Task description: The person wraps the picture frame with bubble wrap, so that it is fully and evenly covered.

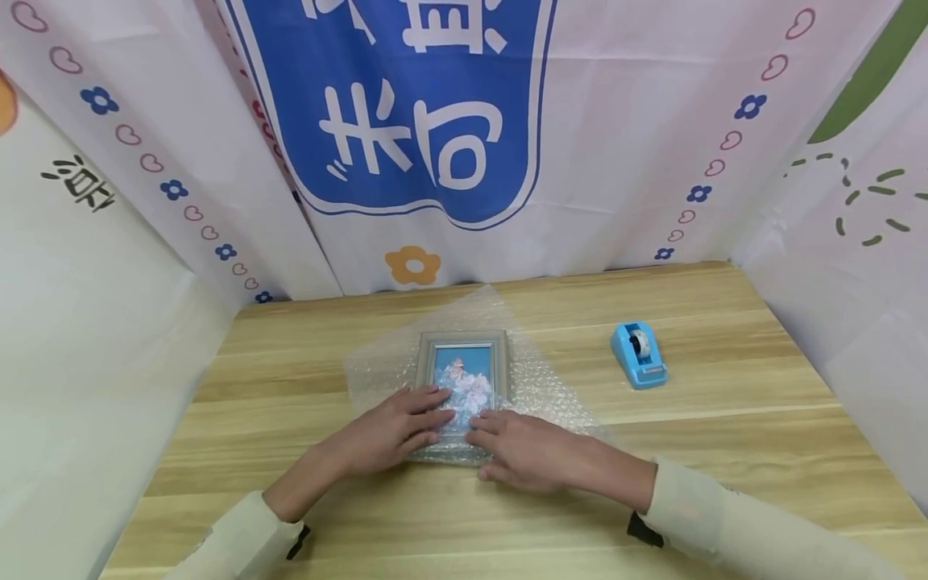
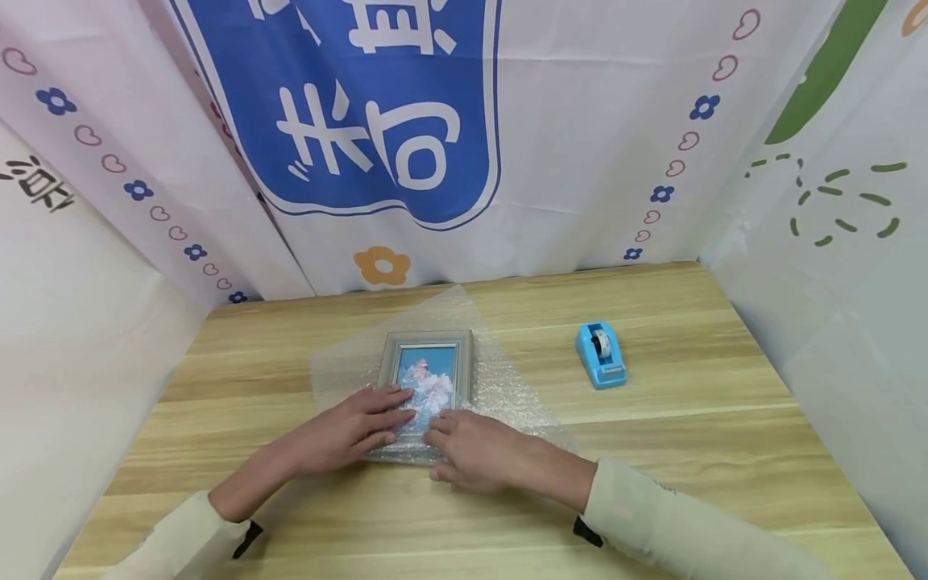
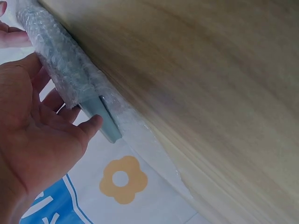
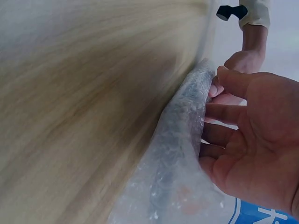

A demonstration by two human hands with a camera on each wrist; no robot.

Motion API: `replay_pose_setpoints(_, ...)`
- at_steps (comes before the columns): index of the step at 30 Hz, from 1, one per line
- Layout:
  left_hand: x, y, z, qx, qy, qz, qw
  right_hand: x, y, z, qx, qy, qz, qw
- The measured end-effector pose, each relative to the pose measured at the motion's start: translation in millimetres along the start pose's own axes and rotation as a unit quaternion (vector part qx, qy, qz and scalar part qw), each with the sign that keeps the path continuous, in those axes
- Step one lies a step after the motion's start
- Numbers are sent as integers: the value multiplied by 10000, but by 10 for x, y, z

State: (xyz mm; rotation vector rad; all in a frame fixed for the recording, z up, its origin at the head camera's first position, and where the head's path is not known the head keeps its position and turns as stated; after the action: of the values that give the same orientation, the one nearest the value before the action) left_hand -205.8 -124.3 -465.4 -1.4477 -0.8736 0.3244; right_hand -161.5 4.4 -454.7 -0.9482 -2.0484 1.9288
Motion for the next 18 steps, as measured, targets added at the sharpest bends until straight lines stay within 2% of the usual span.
replay_pose_setpoints(6,45,3,-53,69,-29,274,9996,-58,20,-14,-102,15,98,9999)
replay_pose_setpoints(12,77,9,-88,108,-77,266,9996,-76,17,-41,-151,-43,186,9997)
replay_pose_setpoints(15,77,7,-90,148,-43,235,9996,-20,-19,-36,-217,-111,526,9983)
replay_pose_setpoints(18,86,-4,-81,190,23,175,9997,104,-124,13,-190,-188,1147,9930)
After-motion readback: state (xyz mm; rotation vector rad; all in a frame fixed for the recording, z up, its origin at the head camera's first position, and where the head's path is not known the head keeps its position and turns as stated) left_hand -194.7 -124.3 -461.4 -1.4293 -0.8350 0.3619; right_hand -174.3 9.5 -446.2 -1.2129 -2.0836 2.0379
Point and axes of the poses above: each hand's wrist, its own z-axis towards the middle knuckle, its own y-axis out of the palm, x = y × z, the point moved 10 cm from there along z, towards the middle knuckle, and after that the axes turned 6 degrees about -y, right-handed, at the moved point
